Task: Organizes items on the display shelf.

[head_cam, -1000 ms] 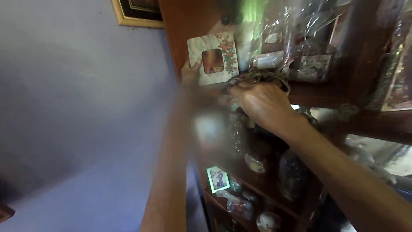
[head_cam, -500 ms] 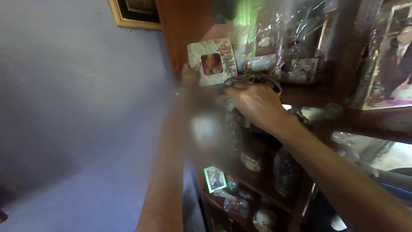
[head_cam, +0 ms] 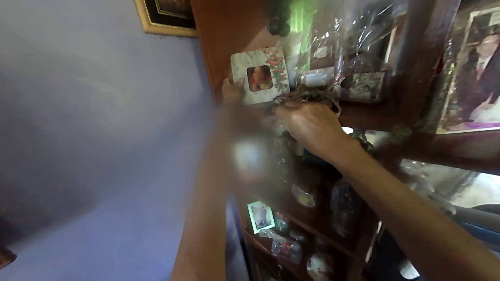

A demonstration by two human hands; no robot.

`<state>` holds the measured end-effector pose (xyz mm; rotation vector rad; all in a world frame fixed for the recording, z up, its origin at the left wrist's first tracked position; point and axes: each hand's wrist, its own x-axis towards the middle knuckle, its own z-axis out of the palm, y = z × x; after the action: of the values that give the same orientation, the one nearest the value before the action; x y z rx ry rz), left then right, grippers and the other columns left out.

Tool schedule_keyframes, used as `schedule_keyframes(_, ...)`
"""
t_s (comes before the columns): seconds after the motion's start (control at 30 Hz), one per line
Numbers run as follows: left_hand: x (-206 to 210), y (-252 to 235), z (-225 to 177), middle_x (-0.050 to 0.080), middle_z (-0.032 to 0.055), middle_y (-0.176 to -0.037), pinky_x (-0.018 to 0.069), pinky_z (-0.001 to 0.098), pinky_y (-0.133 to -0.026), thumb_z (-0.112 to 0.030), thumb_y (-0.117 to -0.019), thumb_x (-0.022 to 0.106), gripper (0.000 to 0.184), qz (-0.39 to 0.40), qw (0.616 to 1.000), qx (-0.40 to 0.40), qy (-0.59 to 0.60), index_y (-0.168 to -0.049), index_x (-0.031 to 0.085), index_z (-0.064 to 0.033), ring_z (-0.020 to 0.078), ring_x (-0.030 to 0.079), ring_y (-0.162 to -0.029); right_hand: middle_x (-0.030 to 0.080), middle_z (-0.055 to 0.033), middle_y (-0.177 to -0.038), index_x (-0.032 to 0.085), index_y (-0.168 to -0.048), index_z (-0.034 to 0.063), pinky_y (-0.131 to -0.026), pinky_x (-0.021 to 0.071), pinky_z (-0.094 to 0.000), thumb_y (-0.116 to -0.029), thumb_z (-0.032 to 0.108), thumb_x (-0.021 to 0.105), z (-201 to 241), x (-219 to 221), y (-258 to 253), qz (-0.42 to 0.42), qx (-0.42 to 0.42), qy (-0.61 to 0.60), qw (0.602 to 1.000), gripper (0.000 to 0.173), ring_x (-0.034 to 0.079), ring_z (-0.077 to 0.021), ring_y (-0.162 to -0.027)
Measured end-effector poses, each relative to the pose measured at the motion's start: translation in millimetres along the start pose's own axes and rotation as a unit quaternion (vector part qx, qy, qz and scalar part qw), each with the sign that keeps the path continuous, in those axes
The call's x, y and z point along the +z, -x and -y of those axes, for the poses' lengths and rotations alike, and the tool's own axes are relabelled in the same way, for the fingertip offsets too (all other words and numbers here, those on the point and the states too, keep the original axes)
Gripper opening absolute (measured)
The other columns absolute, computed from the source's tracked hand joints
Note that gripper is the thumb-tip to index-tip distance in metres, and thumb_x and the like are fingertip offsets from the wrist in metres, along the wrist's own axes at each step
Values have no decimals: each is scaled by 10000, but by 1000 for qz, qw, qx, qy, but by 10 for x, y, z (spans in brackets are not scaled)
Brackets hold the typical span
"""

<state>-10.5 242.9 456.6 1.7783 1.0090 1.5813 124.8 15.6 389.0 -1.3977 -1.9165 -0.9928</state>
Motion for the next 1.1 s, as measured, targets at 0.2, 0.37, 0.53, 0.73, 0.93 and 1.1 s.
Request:
schedule_keyframes(0.2, -61, 378, -141, 596, 272, -1342, 455, 510, -1083, -215, -1083, 454, 420, -102, 982, 117, -107, -1408, 518, 44, 382, 585, -1258, 684, -181, -939, 715, -1043, 34, -661, 556, -527, -913, -31, 683, 2, -18, 22, 4, -2, -14, 1000, 149, 689, -393, -821)
schedule_keyframes(0.37, -65, 648, -37, 523, 279, -1433, 386, 476, -1144, -241, -1058, 486, 455, -124, 932, 325, -101, -1404, 528, 52, 378, 488, -1358, 680, -190, -984, 705, -1062, 25, -702, 559, -517, -897, -52, 688, 33, 21, -24, 9, -1, -1, 1000, 183, 687, -397, -878)
schedule_keyframes(0.53, 306, 1004, -703, 584, 215, -1370, 531, 321, -985, -206, -1018, 612, 482, 49, 944, 323, 43, -1420, 509, 41, 201, 629, -1178, 669, -182, -1003, 708, -1024, 23, -777, 563, -521, -850, -64, 734, -13, 20, 35, -38, -42, -37, 998, 196, 672, -396, -963)
schedule_keyframes(0.73, 712, 1003, -1182, 535, 232, -1448, 453, 460, -1085, -306, -1007, 657, 704, 182, 969, 164, -33, -1569, 329, -38, 317, 558, -1300, 737, -110, -968, 747, -1021, 56, -801, 600, -435, -921, 85, 667, 356, -141, 971, -96, -68, -241, 963, 131, 722, -267, -908)
schedule_keyframes(0.93, 903, 944, -1138, 502, 261, -1469, 418, 499, -1116, -314, -1021, 634, 703, 233, 964, 99, -82, -1573, 310, -25, 354, 516, -1344, 736, -168, -973, 734, -1072, -3, -760, 604, -355, -905, -15, 640, 702, -296, 2224, 18, 49, -403, 914, 192, 733, -249, -853)
schedule_keyframes(1.1, 950, 1003, -977, 642, 200, -1233, 529, 384, -900, -200, -1027, 623, 421, 285, 949, 106, -87, -1390, 553, 2, 232, 642, -1029, 725, -238, -976, 705, -1075, -113, -855, 571, -360, -859, -109, 617, 692, -319, 2865, 69, 155, -476, 863, 234, 716, -281, -892)
